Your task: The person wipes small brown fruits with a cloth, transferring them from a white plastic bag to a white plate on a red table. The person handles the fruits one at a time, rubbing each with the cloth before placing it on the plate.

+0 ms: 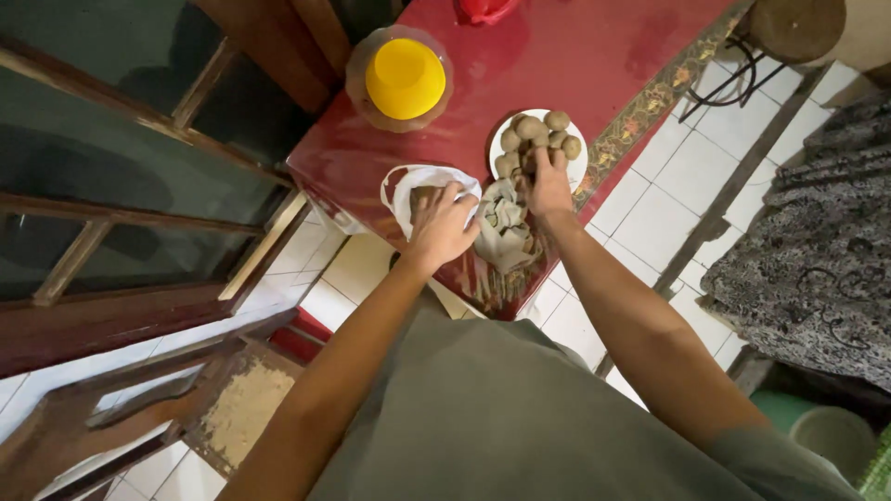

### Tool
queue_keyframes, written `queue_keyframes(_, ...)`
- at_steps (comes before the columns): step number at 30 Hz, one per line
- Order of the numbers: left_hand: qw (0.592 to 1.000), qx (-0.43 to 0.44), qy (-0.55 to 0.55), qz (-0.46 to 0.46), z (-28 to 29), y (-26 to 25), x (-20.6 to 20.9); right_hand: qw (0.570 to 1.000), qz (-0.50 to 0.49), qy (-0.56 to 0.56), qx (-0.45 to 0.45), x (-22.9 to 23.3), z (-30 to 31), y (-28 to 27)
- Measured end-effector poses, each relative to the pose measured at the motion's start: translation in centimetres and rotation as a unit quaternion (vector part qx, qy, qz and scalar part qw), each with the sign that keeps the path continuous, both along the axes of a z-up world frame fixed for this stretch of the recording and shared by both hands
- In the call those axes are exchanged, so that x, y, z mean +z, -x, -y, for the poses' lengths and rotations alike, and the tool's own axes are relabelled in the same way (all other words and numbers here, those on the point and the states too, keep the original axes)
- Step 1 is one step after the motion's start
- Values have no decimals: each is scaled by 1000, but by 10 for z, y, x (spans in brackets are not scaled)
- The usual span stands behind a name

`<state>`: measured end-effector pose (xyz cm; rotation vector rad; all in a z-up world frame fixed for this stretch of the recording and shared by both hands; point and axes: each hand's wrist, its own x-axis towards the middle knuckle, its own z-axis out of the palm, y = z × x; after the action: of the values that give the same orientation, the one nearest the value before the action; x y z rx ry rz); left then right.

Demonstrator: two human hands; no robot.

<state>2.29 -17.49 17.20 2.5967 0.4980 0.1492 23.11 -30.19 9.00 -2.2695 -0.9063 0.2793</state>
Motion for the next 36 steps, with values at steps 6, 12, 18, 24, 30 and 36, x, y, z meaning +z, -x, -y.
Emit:
queue_keyframes(6,996,-73,45,-6,-28,-10,-9,996,-1,6,-85,5,-18,0)
queue_keyframes(12,985,-165,37,31,-79,-34,2,977,3,-147,-157,42,-35,37)
queue_keyframes(18,928,-203,306,57,-108,-67,-14,967,-47,-194,-155,105,-41,108)
queue_keyframes(24,770,-191,590,-152,-94,-73,-43,960,-1,-189,-206,130,-37,158)
queue_keyframes(30,870,-141,471,-23,-56,-39,-39,969,-19,-191,-158,101,-9,179)
queue_keyframes(36,969,-141,179,92,-46,8,-28,976,-44,89,-192,45,23,193)
